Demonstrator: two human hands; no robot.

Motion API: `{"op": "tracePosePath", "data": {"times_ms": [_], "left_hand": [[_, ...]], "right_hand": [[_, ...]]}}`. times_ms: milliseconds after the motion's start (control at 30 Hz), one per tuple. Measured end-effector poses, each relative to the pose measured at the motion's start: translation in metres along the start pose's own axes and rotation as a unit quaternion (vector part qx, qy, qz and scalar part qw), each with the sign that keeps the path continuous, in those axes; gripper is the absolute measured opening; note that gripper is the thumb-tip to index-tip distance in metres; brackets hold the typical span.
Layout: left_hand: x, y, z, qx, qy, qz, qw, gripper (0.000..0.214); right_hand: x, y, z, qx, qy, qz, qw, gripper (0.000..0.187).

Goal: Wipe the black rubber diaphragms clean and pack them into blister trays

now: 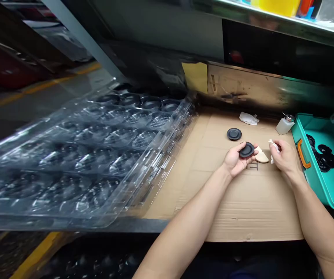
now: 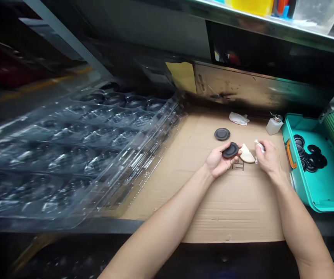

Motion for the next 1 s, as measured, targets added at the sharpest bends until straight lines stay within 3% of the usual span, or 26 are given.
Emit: {"op": "tracePosePath", "data": {"times_ms": [133, 233, 400, 600, 767, 900, 1000], "left_hand": [[-0.013, 0.007, 0.004, -0.044, 0.011, 0.006, 0.999, 0.056], [-0.017, 0.006, 0.009, -0.024, 0.053, 0.000, 0.998, 0.052], [-0.020, 0.002, 0.011, 0.006, 0.084, 0.029, 0.996, 0.040], [-0.029, 0.001, 0.014, -0.010, 0.119, 0.062, 0.991, 0.034], [-0.031, -0.001, 0.014, -0.005, 0.166, 0.070, 0.984, 0.025], [-0.031, 0.000, 0.012, 0.006, 0.186, 0.083, 0.979, 0.024], [-0.029, 0.001, 0.010, 0.020, 0.210, 0.102, 0.972, 0.025]], "right_hand": [[-0.043, 0.009, -0.014, 0.014, -0.057, 0.087, 0.995, 0.027], [-0.056, 0.017, -0.023, -0.006, -0.088, 0.096, 0.991, 0.028], [-0.054, 0.024, -0.025, -0.041, -0.107, 0.086, 0.990, 0.027], [-0.049, 0.028, -0.027, -0.012, -0.066, 0.043, 0.997, 0.021], [-0.060, 0.038, -0.030, -0.033, -0.114, 0.039, 0.992, 0.024], [-0.049, 0.036, -0.024, 0.008, -0.076, -0.022, 0.997, 0.025], [-0.051, 0.040, -0.025, -0.010, -0.095, -0.011, 0.995, 0.025]]}}
Point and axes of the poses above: each hand's wrist, its own z-axis towards the middle knuckle, its own y-axis out of the palm, x = y × z, the point moved 6 cm from there along z, towards the middle knuckle, and after that the axes turned 5 degrees about x, right-handed, at the moved point
